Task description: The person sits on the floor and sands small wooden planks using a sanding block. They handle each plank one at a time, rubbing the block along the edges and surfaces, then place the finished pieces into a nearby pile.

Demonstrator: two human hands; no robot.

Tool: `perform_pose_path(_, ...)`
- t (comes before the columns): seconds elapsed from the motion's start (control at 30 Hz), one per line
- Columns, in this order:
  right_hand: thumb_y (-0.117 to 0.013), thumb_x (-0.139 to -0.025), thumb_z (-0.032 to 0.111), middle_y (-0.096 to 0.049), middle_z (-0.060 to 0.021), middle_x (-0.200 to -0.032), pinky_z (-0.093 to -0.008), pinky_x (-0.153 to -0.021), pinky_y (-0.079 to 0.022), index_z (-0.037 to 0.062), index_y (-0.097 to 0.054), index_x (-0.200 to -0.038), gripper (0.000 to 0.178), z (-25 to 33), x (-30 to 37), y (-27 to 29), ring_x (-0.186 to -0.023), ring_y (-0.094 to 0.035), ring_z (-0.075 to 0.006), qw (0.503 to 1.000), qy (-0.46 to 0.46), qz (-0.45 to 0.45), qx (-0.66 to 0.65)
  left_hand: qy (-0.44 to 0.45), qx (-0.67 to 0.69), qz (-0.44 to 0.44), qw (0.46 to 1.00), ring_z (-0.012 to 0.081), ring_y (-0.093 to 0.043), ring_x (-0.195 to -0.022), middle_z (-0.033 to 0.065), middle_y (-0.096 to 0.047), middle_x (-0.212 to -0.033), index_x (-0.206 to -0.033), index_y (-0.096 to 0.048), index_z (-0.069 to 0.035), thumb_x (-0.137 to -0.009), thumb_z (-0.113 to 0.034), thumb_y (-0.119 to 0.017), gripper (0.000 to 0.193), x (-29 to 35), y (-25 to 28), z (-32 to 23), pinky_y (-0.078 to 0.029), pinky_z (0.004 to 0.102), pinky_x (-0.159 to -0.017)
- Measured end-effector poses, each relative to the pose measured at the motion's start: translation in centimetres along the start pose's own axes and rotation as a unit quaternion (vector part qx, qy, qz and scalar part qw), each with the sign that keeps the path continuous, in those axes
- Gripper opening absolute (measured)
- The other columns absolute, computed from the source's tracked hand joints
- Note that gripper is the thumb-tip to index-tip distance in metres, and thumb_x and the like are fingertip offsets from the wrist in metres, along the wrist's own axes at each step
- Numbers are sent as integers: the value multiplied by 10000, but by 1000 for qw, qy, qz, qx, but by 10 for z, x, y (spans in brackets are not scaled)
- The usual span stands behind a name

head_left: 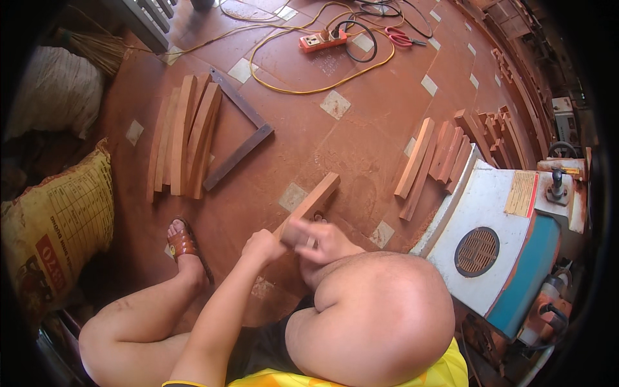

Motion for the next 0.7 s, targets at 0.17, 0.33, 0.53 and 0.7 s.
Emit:
perform_pose_path(0.17, -776, -944, 268, -814, -180, -1113, -390, -871, -659, 65, -619, -1486, 600, -102, 10, 80, -1002, -812, -326, 940, -214, -265, -17, 1, 5, 7, 1000, 379, -712, -1264, 246, -729, -1353, -1319, -738, 24, -806, -546, -826, 771, -5, -11, -2, -587, 469, -1052)
perform_pose_path(0.33, -803, -928, 225, -757, -211, -1302, -406, -1073, -556, 46, -593, -1521, 654, -32, -6, 6, -1228, -733, -293, 989, -113, -47, -79, 4, -5, -17, 1000, 390, -717, -1251, 251, -736, -1334, -1302, -744, 32, -802, -535, -823, 760, 7, 7, 0, -591, 467, -1048)
perform_pose_path(0.53, -807, -920, 222, -773, -234, -1242, -411, -967, -616, 52, -612, -1499, 635, -92, 1, 69, -1152, -768, -332, 957, -206, -202, -5, -10, -4, -12, 1000, 377, -715, -1261, 237, -735, -1348, -1303, -747, 22, -796, -574, -832, 787, -4, -9, -4, -595, 460, -1041)
perform_pose_path(0.7, -847, -868, 272, -779, -219, -1197, -424, -975, -614, 80, -619, -1505, 703, -40, -6, 27, -1106, -771, -368, 990, -82, -111, -26, -7, -14, -12, 1000, 374, -722, -1249, 242, -738, -1336, -1294, -750, 25, -805, -524, -822, 739, 10, 7, -9, -599, 461, -1034)
Point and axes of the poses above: each hand's wrist, its own x-axis away from the middle knuckle, its own y-axis out of the back of the hand, z = x × y, the point moved 10 cm from there along -x, towards the middle knuckle
